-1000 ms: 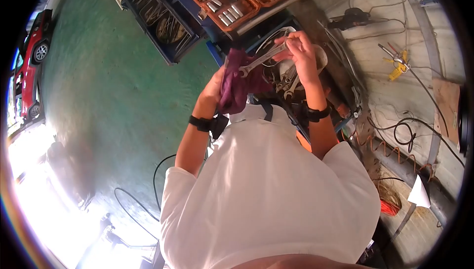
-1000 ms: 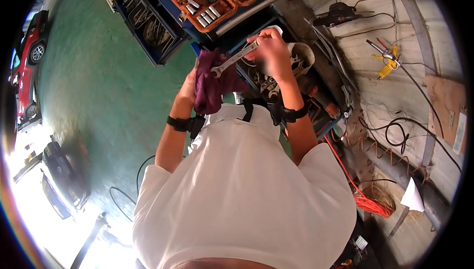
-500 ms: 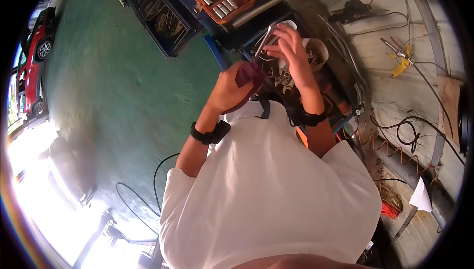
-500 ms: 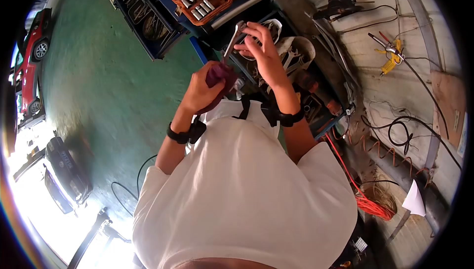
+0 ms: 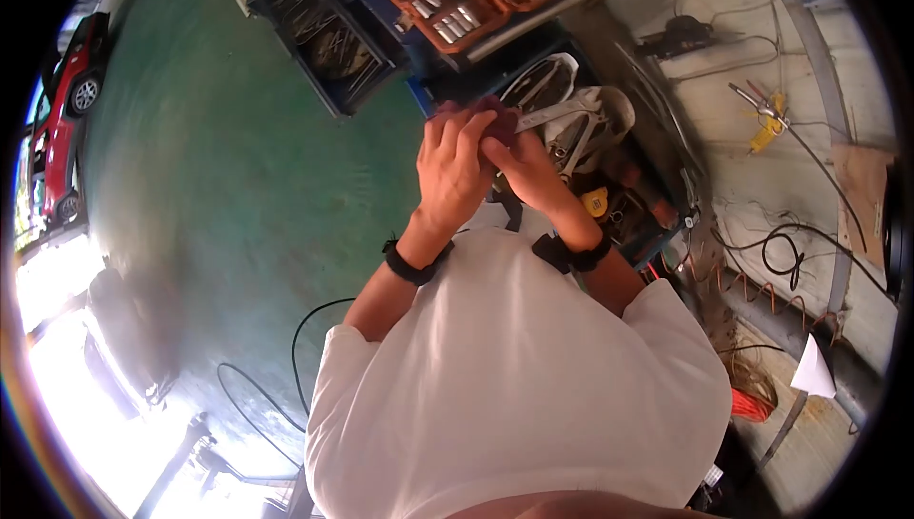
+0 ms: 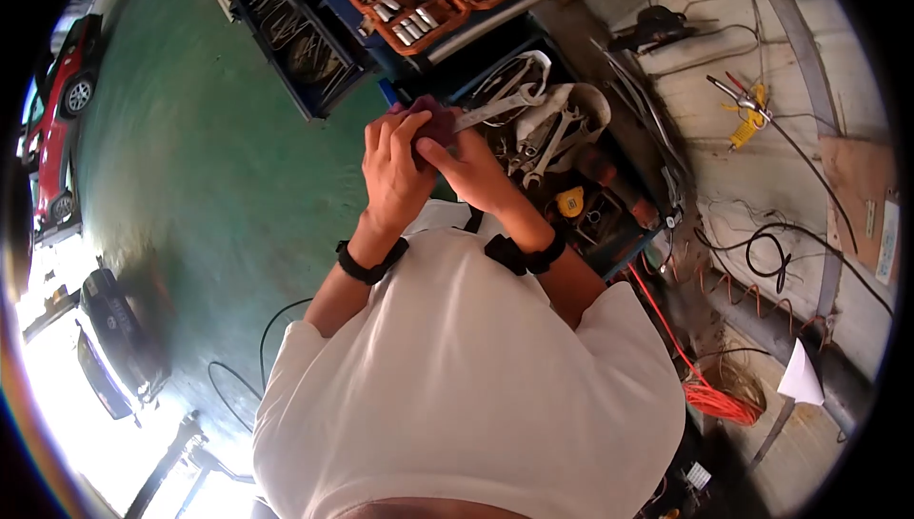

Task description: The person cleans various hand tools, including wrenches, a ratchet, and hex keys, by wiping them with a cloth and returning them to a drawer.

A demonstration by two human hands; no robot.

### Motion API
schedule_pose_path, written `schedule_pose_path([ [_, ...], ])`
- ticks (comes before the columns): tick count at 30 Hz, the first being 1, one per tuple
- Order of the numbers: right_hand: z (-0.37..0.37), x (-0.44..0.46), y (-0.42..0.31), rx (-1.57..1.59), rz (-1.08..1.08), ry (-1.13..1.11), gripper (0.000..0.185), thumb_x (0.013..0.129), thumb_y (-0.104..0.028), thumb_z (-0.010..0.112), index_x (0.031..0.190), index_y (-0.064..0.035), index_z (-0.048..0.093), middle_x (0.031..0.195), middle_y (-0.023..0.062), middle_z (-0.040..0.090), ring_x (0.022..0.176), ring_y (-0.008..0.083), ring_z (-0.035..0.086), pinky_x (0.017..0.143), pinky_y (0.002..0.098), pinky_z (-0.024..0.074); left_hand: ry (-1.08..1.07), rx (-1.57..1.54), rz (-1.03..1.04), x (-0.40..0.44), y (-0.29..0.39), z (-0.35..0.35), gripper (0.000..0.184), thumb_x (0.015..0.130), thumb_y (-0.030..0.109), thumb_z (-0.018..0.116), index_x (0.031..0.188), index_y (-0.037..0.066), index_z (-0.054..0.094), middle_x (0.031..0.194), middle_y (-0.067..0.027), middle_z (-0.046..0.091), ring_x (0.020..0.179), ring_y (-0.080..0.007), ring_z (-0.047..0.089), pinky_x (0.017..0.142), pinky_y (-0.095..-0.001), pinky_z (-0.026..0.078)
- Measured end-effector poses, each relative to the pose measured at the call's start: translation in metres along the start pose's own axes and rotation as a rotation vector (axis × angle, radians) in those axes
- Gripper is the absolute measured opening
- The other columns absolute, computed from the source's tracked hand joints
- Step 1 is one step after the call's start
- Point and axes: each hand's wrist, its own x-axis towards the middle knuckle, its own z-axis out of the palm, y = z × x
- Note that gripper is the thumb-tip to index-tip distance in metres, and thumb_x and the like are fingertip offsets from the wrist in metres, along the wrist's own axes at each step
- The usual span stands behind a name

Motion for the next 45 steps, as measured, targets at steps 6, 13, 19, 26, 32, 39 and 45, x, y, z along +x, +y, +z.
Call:
schedule_pose_path([
  [6,0.034,0.011,-0.031,-0.034,-0.093,0.05,0.034,0.097,-0.014,0.053,0.124,0.0053,0.05,0.117,0.016,0.057,0.108,0.0261,0.057,0.097,0.0349,0.0424,0.146,-0.14,-0.033,-0.003,-0.015,-0.015,0.059,0.065,-0.006,0.07,0.121,0.005,0.054,0.106,-0.0153,0.06,0.098,-0.0381,0.057,0.082,-0.0435,0.051],
  [13,0.04,0.036,-0.062,-0.616,-0.245,-0.052,0.034,0.09,-0.011,0.055,0.119,0.0067,0.049,0.104,0.025,0.057,0.095,0.045,0.056,0.085,0.0454,0.0462,-0.091,-0.59,-0.217,-0.015,-0.03,-0.051,0.085,0.071,0.009,0.077,0.142,0.004,0.03,0.135,-0.0242,0.037,0.122,-0.0394,0.043,0.102,-0.0435,0.041],
  [19,0.056,0.052,-0.058,-0.828,-0.31,-0.352,0.035,0.083,-0.01,0.064,0.113,0.0017,0.049,0.102,0.0216,0.053,0.096,0.0432,0.055,0.083,0.0473,0.0459,-0.045,-0.58,-0.33,-0.005,-0.059,-0.098,0.064,0.085,0.028,0.071,0.135,0.004,0.04,0.133,-0.0172,0.046,0.126,-0.0297,0.044,0.107,-0.0412,0.032],
  [26,0.096,0.06,-0.027,-0.879,-0.377,-0.69,0.038,0.079,-0.01,0.07,0.11,0.0008,0.05,0.103,0.0198,0.052,0.097,0.0411,0.055,0.083,0.0461,0.047,0.206,-1.02,-0.431,-0.019,-0.07,-0.137,0.045,0.092,0.023,0.066,0.128,0.005,0.044,0.114,-0.0108,0.062,0.111,-0.0198,0.056,0.093,-0.035,0.043],
  [32,0.116,0.067,-0.017,-0.763,-0.366,-0.686,0.039,0.077,-0.009,0.071,0.11,-0.0006,0.05,0.1,0.0193,0.052,0.093,0.0409,0.056,0.08,0.0462,0.048,0.237,-0.992,-0.571,-0.041,-0.067,-0.146,0.023,0.103,0.007,0.046,0.124,0.0,0.039,0.103,-0.0172,0.067,0.094,-0.0212,0.066,0.086,-0.0335,0.052],
  [39,0.137,0.075,0.005,-0.622,-0.417,-0.523,0.051,0.08,-0.012,0.07,0.125,-0.0029,0.047,0.101,0.0169,0.054,0.092,0.0346,0.057,0.081,0.0425,0.0476,0.506,-0.901,-0.675,-0.05,-0.08,-0.161,0.023,0.104,0.014,0.048,0.121,0.004,0.037,0.109,-0.0203,0.067,0.107,-0.0278,0.066,0.094,-0.0383,0.053],
  [45,0.146,0.071,0.023,-0.578,-0.498,-0.476,0.043,0.087,-0.012,0.068,0.123,-0.0023,0.047,0.104,0.0183,0.058,0.094,0.0367,0.06,0.08,0.0425,0.0492,0.626,-1.074,-0.831,-0.062,-0.093,-0.154,0.02,0.102,0.012,0.049,0.118,0.007,0.036,0.108,-0.0183,0.067,0.109,-0.0288,0.065,0.098,-0.0413,0.051],
])
